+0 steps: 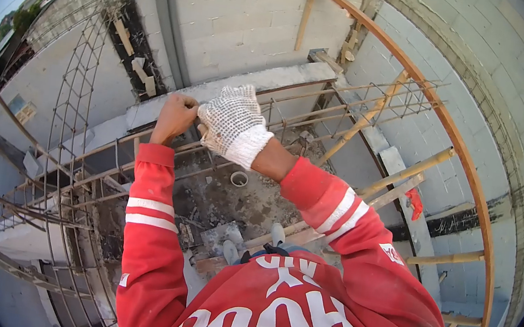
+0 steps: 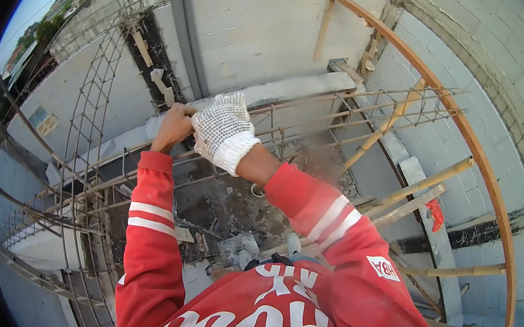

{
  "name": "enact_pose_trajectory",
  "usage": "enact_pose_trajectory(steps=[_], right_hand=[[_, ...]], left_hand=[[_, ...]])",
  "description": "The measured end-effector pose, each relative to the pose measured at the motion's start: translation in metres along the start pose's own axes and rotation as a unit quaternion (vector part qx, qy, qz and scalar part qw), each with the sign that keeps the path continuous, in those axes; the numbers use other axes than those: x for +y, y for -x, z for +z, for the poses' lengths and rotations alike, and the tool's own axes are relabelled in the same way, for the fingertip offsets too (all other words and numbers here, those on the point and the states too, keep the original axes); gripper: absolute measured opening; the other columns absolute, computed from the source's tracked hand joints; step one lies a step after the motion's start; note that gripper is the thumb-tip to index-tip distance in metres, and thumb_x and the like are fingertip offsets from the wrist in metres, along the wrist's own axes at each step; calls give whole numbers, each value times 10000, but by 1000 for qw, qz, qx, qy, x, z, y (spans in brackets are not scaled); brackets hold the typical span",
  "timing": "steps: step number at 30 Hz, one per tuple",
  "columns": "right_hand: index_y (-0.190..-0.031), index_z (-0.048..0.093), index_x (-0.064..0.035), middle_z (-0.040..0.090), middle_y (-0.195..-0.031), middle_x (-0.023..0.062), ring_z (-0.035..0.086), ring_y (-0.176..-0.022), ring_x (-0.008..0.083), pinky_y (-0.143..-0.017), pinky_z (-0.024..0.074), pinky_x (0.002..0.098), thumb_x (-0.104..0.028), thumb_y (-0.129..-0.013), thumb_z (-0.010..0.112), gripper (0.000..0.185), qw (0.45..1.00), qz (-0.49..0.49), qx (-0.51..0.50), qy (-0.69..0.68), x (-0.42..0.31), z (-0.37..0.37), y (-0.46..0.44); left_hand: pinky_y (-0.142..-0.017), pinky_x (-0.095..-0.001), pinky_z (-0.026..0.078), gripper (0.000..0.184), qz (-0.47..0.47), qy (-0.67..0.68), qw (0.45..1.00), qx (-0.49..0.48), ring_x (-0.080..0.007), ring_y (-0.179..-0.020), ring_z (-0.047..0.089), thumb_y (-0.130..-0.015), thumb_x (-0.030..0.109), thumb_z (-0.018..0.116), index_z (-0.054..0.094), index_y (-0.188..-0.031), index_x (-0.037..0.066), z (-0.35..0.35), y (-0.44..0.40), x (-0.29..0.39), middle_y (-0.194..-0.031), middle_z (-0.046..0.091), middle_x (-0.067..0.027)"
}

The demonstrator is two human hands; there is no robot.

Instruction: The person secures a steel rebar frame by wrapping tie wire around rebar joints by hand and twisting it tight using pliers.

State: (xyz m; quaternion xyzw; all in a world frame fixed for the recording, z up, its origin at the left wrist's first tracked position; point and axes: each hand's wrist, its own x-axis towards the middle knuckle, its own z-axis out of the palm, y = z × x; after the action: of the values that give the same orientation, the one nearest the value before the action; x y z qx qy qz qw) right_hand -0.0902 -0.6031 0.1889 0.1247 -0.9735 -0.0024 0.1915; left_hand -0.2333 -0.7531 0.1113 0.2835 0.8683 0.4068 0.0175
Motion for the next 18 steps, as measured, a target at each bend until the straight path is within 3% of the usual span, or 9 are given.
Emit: enact_pose_trajectory(steps=[4, 6, 8, 9, 10, 13, 16, 17, 18], right_hand=[[-826, 678, -103, 675, -758, 88, 662, -781, 298, -719, 496, 396, -367, -900, 688, 275, 988, -18, -43, -147, 6, -50, 15], [-873, 693, -94, 652, -729, 91, 626, -673, 294, -629, 485, 380, -327, -902, 721, 237, 973, -97, 63, -197, 22, -65, 49], [-964, 722, -90, 696, -785, 78, 631, -659, 256, -593, 482, 366, -250, -905, 740, 172, 974, -97, -36, -200, 28, -120, 77], [-1035, 730, -116, 673, -792, 94, 630, -648, 301, -607, 488, 386, -287, -899, 717, 219, 976, -69, -86, -187, 34, -145, 92], [-1035, 734, -99, 681, -799, 105, 642, -653, 268, -609, 494, 377, -231, -883, 725, 201, 968, 47, -81, -231, 42, -157, 121], [-1003, 737, -52, 707, -815, 133, 670, -671, 214, -624, 518, 344, -125, -850, 742, 169, 873, 342, -181, -297, 89, -196, 176], [-1045, 730, -34, 724, -863, 99, 675, -784, 211, -707, 530, 320, -206, -848, 786, 267, 911, 118, -380, -113, 116, -142, 203], [-1059, 724, -25, 724, -873, 90, 673, -836, 179, -736, 526, 319, -250, -841, 811, 325, 914, 15, -400, -59, 122, -120, 214], [-1083, 720, -40, 718, -925, 106, 671, -853, 223, -779, 533, 329, -234, -854, 787, 308, 942, 21, -310, -126, 117, -105, 213]], left_hand=[[-714, -442, 538, 272, 41, -58, 997, 13, -402, -743, 681, -801, 298, 709, 776, -838, 37, -1, 0, -2, -760, 692, -218], [-730, -443, 542, 259, 6, -33, 999, 6, -396, -743, 686, -796, 298, 734, 778, -821, 45, -3, 5, 7, -763, 700, -210], [-638, -416, 511, 275, 29, -28, 999, 36, -355, -608, 641, -813, 272, 700, 752, -819, 3, 5, 5, -1, -651, 657, -199], [-638, -416, 511, 275, 16, -26, 998, 50, -355, -608, 641, -813, 272, 700, 752, -819, 3, 2, 4, 2, -651, 657, -199], [-699, -431, 537, 258, -5, -36, 998, 42, -381, -690, 668, -791, 289, 721, 771, -809, 36, 0, 4, 8, -713, 680, -210], [-760, -453, 565, 219, -27, -57, 997, 50, -417, -768, 691, -757, 277, 720, 787, -784, 71, 13, 3, 4, -769, 700, -227], [-762, -465, 566, 186, -13, -99, 993, 67, -437, -761, 680, -731, 222, 670, 776, -748, 69, 18, -5, -6, -756, 695, -233], [-765, -469, 565, 179, -8, -118, 991, 66, -446, -758, 674, -717, 195, 643, 768, -727, 67, 22, -9, -7, -749, 693, -235], [-765, -469, 565, 179, -7, -114, 991, 65, -446, -758, 674, -717, 195, 643, 768, -727, 67, 23, -13, -8, -749, 693, -235]])
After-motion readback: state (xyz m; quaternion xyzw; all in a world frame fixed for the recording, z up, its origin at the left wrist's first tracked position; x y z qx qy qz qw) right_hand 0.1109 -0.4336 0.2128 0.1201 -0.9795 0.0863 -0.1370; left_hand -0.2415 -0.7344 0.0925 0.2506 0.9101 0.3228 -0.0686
